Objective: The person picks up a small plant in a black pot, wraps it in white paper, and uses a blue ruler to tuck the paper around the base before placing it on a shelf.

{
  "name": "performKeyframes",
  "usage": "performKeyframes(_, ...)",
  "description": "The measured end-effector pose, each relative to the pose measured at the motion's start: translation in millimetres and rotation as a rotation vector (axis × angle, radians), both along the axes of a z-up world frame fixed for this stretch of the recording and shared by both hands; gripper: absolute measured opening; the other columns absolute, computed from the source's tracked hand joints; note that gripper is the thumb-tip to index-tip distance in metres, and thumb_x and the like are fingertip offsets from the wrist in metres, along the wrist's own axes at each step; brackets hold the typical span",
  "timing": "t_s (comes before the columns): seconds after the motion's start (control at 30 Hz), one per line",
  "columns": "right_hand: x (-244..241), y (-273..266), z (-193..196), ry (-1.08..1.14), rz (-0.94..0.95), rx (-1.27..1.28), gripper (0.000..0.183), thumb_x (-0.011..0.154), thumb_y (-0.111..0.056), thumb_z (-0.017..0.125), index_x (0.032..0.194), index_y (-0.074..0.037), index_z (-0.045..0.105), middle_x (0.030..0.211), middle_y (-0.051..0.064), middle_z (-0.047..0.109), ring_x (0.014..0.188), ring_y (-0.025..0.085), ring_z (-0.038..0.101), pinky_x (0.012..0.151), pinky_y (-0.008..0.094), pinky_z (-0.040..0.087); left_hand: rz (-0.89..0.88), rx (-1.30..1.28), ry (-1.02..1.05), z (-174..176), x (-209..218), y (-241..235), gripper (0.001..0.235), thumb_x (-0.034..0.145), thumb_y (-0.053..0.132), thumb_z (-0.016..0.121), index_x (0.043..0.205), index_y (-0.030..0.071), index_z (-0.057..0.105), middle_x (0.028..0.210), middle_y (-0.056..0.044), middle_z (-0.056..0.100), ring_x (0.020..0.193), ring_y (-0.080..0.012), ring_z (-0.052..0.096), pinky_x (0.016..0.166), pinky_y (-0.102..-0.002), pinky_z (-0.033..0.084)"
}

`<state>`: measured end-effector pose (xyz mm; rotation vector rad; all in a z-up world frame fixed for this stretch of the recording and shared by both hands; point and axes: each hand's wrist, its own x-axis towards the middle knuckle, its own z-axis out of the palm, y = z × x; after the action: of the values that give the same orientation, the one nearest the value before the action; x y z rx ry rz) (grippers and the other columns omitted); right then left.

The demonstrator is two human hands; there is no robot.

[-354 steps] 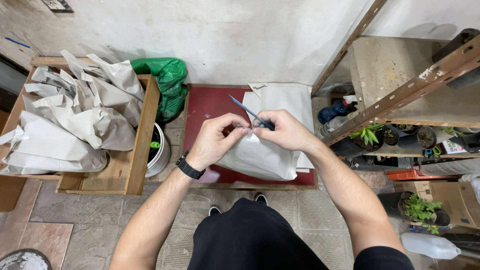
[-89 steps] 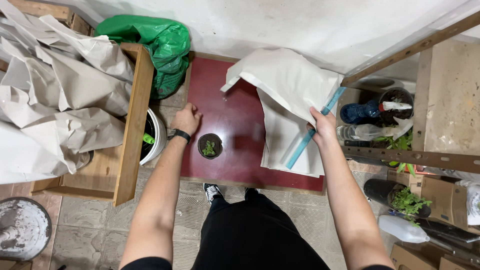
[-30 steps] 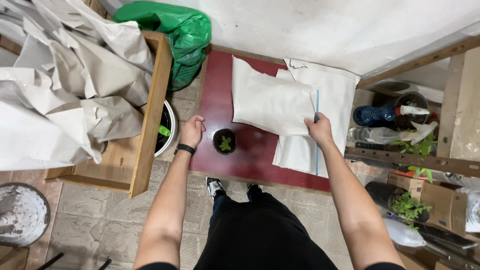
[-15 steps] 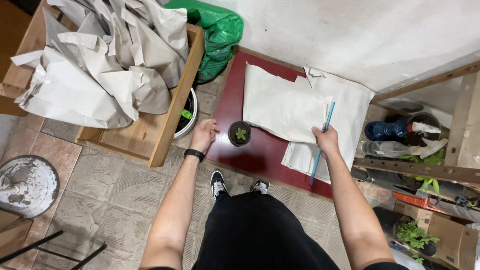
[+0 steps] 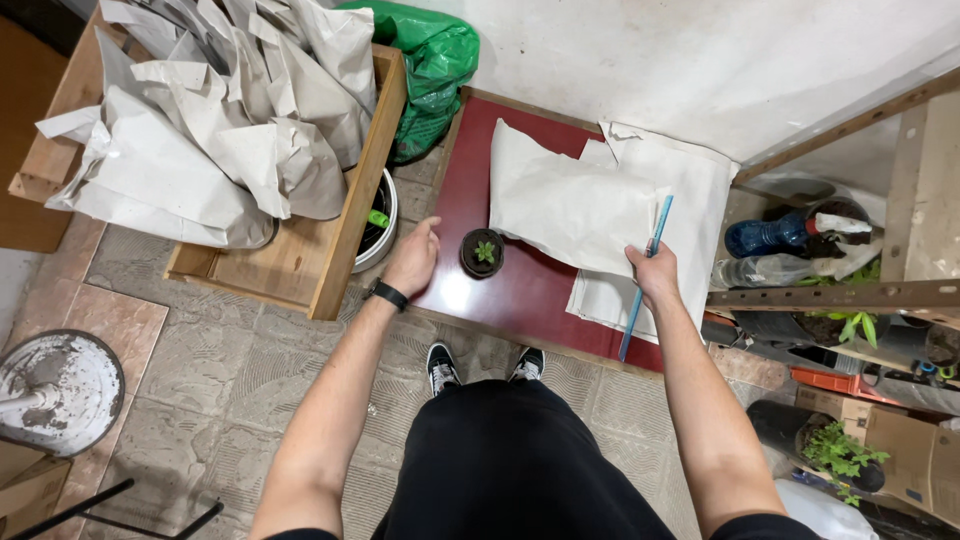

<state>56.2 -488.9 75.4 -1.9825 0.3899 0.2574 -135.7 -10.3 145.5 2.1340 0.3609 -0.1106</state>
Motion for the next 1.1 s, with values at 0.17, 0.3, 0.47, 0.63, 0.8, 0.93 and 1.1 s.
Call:
performKeyframes(0.17,-8,14,36,-0.031,-0.006,0.046,0.023,0.103,-0.019,0.085,0.104,-0.01,0.064,0.079,-0.005,0.05,0.063,0.009,0.058,0.048,0.025,0.056,-0.042,0.101,0.022,43,-9,-1,0.039,0.118,0.016,0.052,0.154,0.013,0.065,0.115,-0.006,0.085,0.123,-0.0352,0.075,0.108,-0.051,0.06)
performKeyframes(0.3,-17,13,35,-0.043,-0.022,0.06,0.022,0.103,-0.019,0.085,0.104,-0.012,0.064,0.078,-0.006,0.051,0.06,0.009,0.058,0.047,0.025,0.056,0.055,0.223,0.056,34,-25,2,0.035,0.124,0.036,0.046,0.13,0.013,0.072,0.107,-0.017,0.084,0.114,-0.0383,0.079,0.101,-0.054,0.063)
performKeyframes(0.47,-44,8,42,-0.017,-0.083,0.048,0.021,0.103,-0.021,0.084,0.105,-0.014,0.064,0.077,-0.007,0.052,0.059,0.01,0.059,0.048,0.025,0.058,0.205,-0.03,0.288,-115,-36,8,0.026,0.098,0.037,0.076,0.115,0.018,0.077,0.099,-0.003,0.086,0.109,-0.0245,0.082,0.094,-0.044,0.066)
performKeyframes(0.63,-57,-13,17,-0.025,-0.148,0.042,0.02,0.103,-0.02,0.084,0.106,-0.013,0.065,0.077,-0.005,0.053,0.059,0.01,0.059,0.047,0.026,0.058,0.15,-0.163,0.314,-113,-52,-6,0.031,0.09,0.007,0.071,0.119,0.01,0.081,0.103,-0.01,0.085,0.098,-0.0265,0.083,0.092,-0.042,0.065)
performKeyframes(0.8,-85,-20,7,0.013,-0.188,-0.016,0.021,0.104,-0.022,0.085,0.105,-0.013,0.066,0.076,-0.006,0.054,0.06,0.011,0.061,0.049,0.027,0.06,0.098,0.073,0.219,-173,-32,-11,0.02,0.101,0.005,0.068,0.106,0.016,0.085,0.098,-0.006,0.087,0.111,-0.0293,0.082,0.097,-0.045,0.066)
performKeyframes(0.93,-100,-20,0,0.006,-0.197,-0.049,0.022,0.103,-0.02,0.087,0.106,-0.01,0.068,0.077,-0.003,0.053,0.064,0.013,0.063,0.053,0.03,0.059,0.057,0.061,0.12,-199,-31,-14,0.021,0.102,0.002,0.067,0.111,0.013,0.083,0.106,-0.009,0.081,0.111,-0.0287,0.081,0.098,-0.041,0.067)
performKeyframes(1.1,-109,-38,-27,0.031,-0.204,-0.118,0.023,0.101,-0.025,0.09,0.105,-0.013,0.07,0.078,-0.005,0.057,0.067,0.013,0.066,0.056,0.031,0.061,0.002,0.011,0.113,-175,-35,-8,0.027,0.1,0.006,0.077,0.124,0.016,0.083,0.124,-0.01,0.077,0.123,-0.0356,0.076,0.109,-0.048,0.063)
